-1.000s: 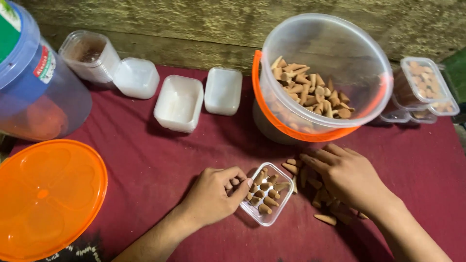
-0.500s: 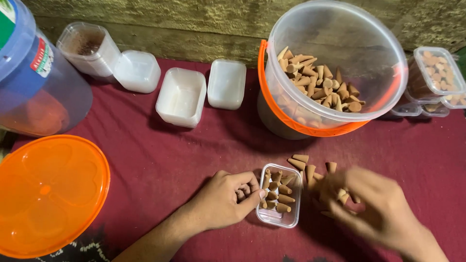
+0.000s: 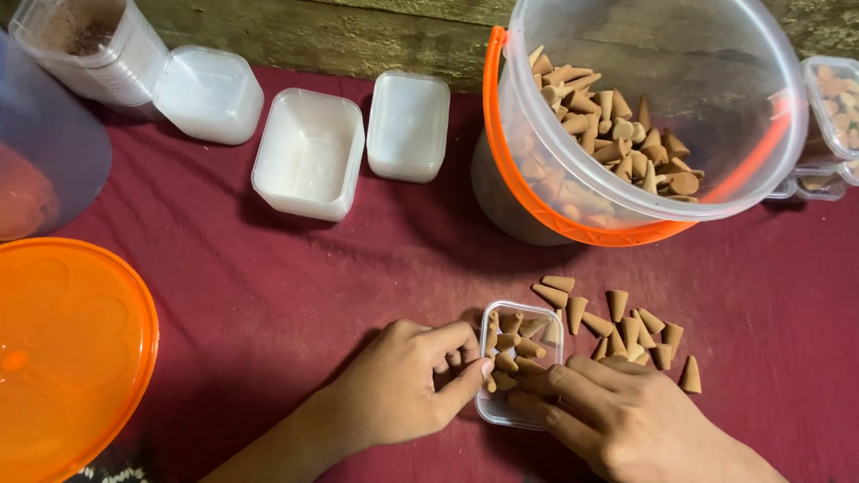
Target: Sorting and packaging incense cones from a large bucket into smaller plastic containers.
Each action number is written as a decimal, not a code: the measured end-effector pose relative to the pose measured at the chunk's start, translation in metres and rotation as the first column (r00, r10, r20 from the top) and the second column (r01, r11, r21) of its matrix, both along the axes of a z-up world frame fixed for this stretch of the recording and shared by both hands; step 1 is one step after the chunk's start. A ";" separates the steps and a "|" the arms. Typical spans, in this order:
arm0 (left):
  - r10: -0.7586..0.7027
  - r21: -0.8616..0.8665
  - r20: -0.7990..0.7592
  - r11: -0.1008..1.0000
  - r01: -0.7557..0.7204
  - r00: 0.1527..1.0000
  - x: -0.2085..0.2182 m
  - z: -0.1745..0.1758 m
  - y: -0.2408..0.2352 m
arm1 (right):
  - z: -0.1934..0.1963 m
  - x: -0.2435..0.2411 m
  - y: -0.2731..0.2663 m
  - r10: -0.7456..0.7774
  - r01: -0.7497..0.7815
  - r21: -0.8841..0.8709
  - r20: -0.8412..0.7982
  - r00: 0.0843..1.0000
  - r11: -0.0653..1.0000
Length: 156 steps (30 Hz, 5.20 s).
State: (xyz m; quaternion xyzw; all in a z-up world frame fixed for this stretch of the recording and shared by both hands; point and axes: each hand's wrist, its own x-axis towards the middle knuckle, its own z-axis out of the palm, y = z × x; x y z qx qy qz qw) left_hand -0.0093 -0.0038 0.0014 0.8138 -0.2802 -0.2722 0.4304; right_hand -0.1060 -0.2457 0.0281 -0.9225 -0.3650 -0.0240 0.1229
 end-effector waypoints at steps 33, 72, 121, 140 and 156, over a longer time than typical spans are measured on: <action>-0.010 -0.113 0.050 0.993 0.016 0.999 0.002 0.000 0.000 | 0.036 0.009 -0.012 -0.212 0.210 0.120 0.003 0.977 0.970; 0.013 -0.270 0.302 0.960 0.073 0.953 0.000 0.000 0.005 | -0.006 -0.023 -0.018 -0.299 0.336 0.343 -0.155 0.941 0.877; 0.089 -0.172 0.089 0.982 -0.072 0.992 -0.016 -0.012 -0.016 | 0.002 -0.005 0.038 -0.261 0.237 0.266 0.057 0.964 0.934; 0.051 -0.203 0.044 0.978 -0.041 0.998 -0.014 0.002 -0.011 | 0.010 -0.012 0.027 -0.358 0.344 0.390 -0.037 0.933 0.854; 0.003 -0.029 0.651 0.999 0.020 0.759 -0.017 -0.005 -0.014 | -0.050 -0.107 -0.051 -0.695 0.567 0.499 0.104 0.711 0.655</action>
